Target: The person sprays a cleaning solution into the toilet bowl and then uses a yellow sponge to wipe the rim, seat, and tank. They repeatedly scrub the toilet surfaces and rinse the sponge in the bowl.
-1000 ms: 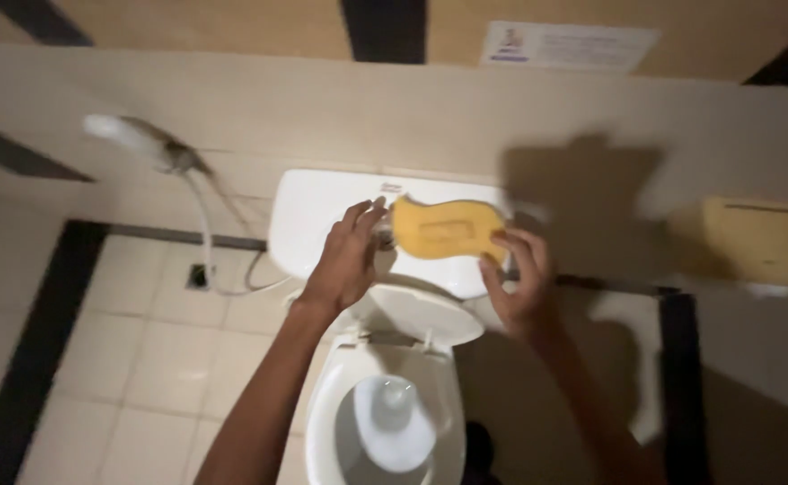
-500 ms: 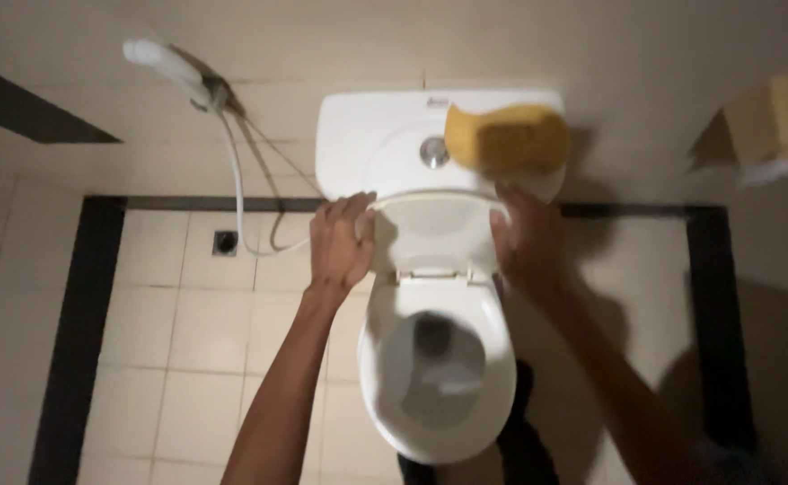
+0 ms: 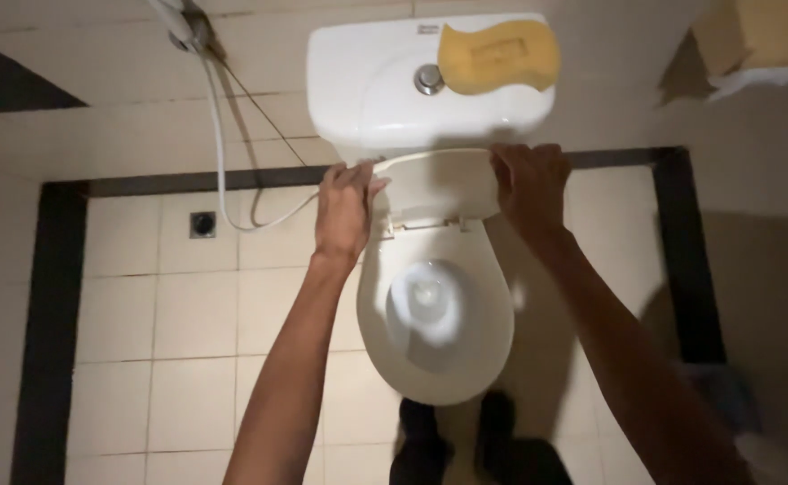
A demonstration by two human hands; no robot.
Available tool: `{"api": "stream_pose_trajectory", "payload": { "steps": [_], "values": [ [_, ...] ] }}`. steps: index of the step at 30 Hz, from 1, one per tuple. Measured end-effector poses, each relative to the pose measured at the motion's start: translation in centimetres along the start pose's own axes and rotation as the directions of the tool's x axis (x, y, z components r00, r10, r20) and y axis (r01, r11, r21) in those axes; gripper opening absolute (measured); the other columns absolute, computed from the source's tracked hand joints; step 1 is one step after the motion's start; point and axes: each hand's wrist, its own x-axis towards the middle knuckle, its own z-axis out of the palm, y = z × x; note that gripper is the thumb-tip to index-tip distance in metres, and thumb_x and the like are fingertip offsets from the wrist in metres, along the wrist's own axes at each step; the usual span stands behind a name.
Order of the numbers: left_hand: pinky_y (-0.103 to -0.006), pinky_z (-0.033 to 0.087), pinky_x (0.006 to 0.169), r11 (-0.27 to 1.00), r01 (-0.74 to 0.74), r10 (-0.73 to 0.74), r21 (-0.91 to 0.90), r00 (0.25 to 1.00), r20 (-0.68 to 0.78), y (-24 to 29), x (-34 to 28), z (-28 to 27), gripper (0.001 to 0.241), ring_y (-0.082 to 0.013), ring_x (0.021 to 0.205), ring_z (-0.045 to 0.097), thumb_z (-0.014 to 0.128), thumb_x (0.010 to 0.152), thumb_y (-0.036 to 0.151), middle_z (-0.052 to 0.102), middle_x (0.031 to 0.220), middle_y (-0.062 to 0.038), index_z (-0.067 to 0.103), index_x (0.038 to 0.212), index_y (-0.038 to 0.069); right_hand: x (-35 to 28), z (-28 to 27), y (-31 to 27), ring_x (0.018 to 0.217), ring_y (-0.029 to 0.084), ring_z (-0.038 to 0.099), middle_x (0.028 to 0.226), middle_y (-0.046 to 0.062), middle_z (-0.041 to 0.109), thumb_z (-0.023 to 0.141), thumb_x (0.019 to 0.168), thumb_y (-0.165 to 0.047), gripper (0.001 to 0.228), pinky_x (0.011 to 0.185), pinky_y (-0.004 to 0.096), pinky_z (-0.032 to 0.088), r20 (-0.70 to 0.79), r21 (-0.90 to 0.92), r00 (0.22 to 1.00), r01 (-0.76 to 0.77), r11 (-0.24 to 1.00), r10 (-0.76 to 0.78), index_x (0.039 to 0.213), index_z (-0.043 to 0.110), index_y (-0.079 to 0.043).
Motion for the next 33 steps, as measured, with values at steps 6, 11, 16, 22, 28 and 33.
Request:
{"api": "stream_pose_trajectory", "payload": {
  "steps": [6, 11, 16, 22, 28, 33],
  "values": [
    [-0.0484, 0.047, 0.104, 1.000, 0.024, -0.023, -0.018, 0.999, 0.027, 1.1, -3.8, -0.3, 0.029, -0.0433, 0.118, 0.061, 0.068, 0.095, 0.011, 0.073, 0.116, -0.021, 0.070, 0.121, -0.003, -3.9, -1.5, -0.2, 0.105, 0.025, 0.062, 0.112, 0.001, 0.074, 0.069, 0.104, -0.019, 0.015, 0.094, 0.050, 0.036, 0.007, -0.017, 0.999, 0.039, 0.999, -0.039, 0.118, 0.070, -0.014],
    [-0.0471, 0.047, 0.108, 1.000, -0.017, 0.016, 0.011, 0.998, 0.060, 1.8, -8.5, -1.4, 0.031, -0.0410, 0.123, 0.060, 0.064, 0.094, 0.003, 0.074, 0.117, -0.019, 0.070, 0.124, 0.000, -8.2, -2.6, -0.1, 0.105, 0.030, 0.060, 0.115, 0.002, 0.073, 0.070, 0.105, -0.019, 0.017, 0.088, 0.047, 0.038, -0.004, -0.004, 0.994, 0.106, 0.994, -0.106, 0.122, 0.071, -0.015],
    [-0.0468, 0.046, 0.106, 0.998, -0.006, 0.003, 0.065, 0.999, 0.049, 3.9, -15.2, -1.0, 0.032, -0.0413, 0.125, 0.058, 0.064, 0.092, -0.001, 0.072, 0.123, -0.018, 0.072, 0.122, 0.003, -14.0, -4.1, -0.8, 0.100, 0.029, 0.058, 0.107, 0.003, 0.071, 0.076, 0.100, -0.022, 0.016, 0.081, 0.046, 0.037, 0.024, -0.044, 0.986, 0.163, 0.986, -0.162, 0.113, 0.070, -0.014],
    [-0.0441, 0.048, 0.106, 0.994, -0.020, 0.017, 0.109, 0.999, 0.030, 3.2, -22.6, 1.2, 0.032, -0.0370, 0.125, 0.060, 0.065, 0.090, -0.002, 0.070, 0.124, -0.017, 0.070, 0.121, 0.000, -20.3, -5.4, -1.7, 0.099, 0.023, 0.055, 0.109, -0.002, 0.066, 0.080, 0.097, -0.020, 0.024, 0.084, 0.039, 0.040, -0.007, 0.085, 0.949, 0.315, 0.945, -0.315, 0.116, 0.065, -0.016],
    [-0.0428, 0.051, 0.107, 0.991, -0.091, 0.084, 0.098, 0.994, 0.064, 2.3, -29.1, 3.1, 0.030, -0.0346, 0.124, 0.062, 0.069, 0.088, 0.002, 0.070, 0.122, -0.015, 0.072, 0.118, 0.001, -28.0, -3.7, -1.4, 0.102, 0.021, 0.057, 0.113, 0.000, 0.065, 0.075, 0.103, -0.014, 0.020, 0.088, 0.039, 0.041, 0.019, 0.055, 0.939, 0.341, 0.939, -0.342, 0.113, 0.059, -0.019],
    [-0.0418, 0.053, 0.100, 0.983, -0.140, 0.132, 0.116, 0.989, 0.073, 0.8, -34.2, 5.5, 0.029, -0.0358, 0.121, 0.061, 0.069, 0.089, 0.001, 0.066, 0.127, -0.016, 0.072, 0.117, 0.004, -34.0, -0.9, -1.3, 0.103, 0.026, 0.057, 0.116, 0.007, 0.065, 0.076, 0.101, -0.020, 0.023, 0.087, 0.042, 0.041, -0.036, 0.005, 0.939, 0.343, 0.939, -0.343, 0.117, 0.062, -0.012]
  ]
}}
